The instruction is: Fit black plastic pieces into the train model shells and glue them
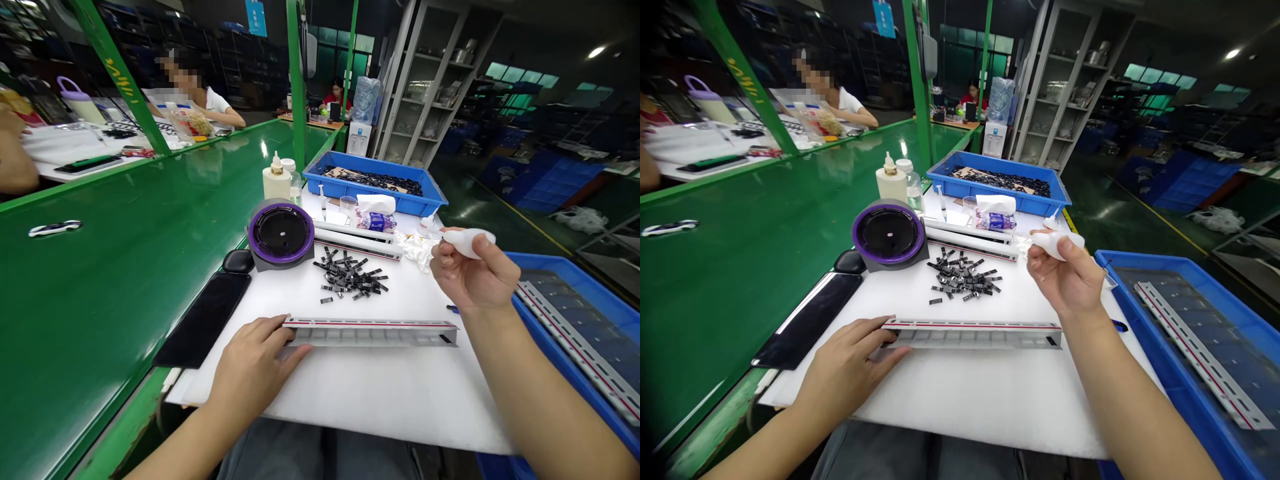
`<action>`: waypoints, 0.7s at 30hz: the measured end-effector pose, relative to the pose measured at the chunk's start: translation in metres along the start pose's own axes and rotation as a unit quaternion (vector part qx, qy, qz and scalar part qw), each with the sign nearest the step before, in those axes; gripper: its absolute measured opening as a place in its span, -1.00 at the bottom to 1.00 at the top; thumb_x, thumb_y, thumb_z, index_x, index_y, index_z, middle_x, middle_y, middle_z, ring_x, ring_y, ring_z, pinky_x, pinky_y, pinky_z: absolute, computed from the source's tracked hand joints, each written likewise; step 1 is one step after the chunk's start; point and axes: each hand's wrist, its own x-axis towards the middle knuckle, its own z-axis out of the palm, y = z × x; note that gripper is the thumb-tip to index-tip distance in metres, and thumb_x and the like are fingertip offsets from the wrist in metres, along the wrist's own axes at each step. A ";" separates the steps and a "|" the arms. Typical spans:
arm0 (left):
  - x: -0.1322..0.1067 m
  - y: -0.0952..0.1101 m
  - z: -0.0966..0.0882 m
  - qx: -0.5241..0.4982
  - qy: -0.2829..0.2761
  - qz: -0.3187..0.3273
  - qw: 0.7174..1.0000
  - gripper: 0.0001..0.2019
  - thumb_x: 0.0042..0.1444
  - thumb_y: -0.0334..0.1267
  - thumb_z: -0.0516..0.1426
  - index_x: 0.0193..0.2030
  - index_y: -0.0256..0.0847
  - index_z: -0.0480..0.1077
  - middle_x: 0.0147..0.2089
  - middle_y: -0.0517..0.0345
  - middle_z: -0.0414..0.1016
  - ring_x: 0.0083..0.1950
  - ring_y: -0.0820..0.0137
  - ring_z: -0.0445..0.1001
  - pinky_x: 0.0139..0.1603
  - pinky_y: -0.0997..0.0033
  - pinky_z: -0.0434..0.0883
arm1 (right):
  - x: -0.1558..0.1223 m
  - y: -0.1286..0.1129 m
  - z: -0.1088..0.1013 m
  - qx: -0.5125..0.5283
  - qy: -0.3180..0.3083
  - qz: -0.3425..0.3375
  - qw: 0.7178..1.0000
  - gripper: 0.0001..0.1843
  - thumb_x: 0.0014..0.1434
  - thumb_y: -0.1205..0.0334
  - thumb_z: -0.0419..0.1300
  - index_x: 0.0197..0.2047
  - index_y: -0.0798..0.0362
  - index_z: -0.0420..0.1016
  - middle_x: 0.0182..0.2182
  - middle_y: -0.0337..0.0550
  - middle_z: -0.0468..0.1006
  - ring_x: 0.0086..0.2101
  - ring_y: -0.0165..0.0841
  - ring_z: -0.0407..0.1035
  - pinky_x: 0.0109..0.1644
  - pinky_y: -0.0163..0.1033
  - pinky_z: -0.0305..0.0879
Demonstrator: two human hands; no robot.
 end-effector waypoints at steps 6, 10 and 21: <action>-0.002 -0.002 0.001 0.016 -0.006 0.027 0.999 -0.72 0.28 -0.08 0.13 -0.29 -0.25 0.51 -0.07 -0.14 0.59 -0.13 0.13 0.56 -0.09 0.05 0.54 | 0.023 0.043 -0.063 -0.029 -0.047 0.069 0.996 -0.59 0.01 -0.19 0.25 -0.14 -0.16 0.54 -0.11 -0.06 0.57 -0.24 -0.21 0.46 -0.28 -0.08 0.40; -0.001 -0.002 0.000 0.018 -0.024 0.031 0.999 -0.72 0.28 -0.07 0.13 -0.25 -0.25 0.52 -0.07 -0.13 0.59 -0.10 0.12 0.56 -0.04 0.03 0.54 | 0.026 0.055 -0.061 -0.091 -0.069 0.086 0.990 -0.57 -0.04 -0.08 0.39 -0.13 -0.06 0.55 -0.17 -0.09 0.59 -0.21 -0.24 0.47 -0.12 -0.08 0.42; 0.000 -0.004 -0.002 0.009 -0.012 0.047 0.999 -0.73 0.25 -0.06 0.16 -0.22 -0.26 0.50 -0.05 -0.15 0.54 -0.08 0.11 0.54 -0.04 0.04 0.53 | 0.024 0.085 -0.054 -0.368 -0.132 0.069 0.918 -0.72 0.00 0.21 0.32 -0.20 0.13 0.51 -0.28 -0.13 0.58 -0.24 -0.29 0.46 -0.06 -0.15 0.34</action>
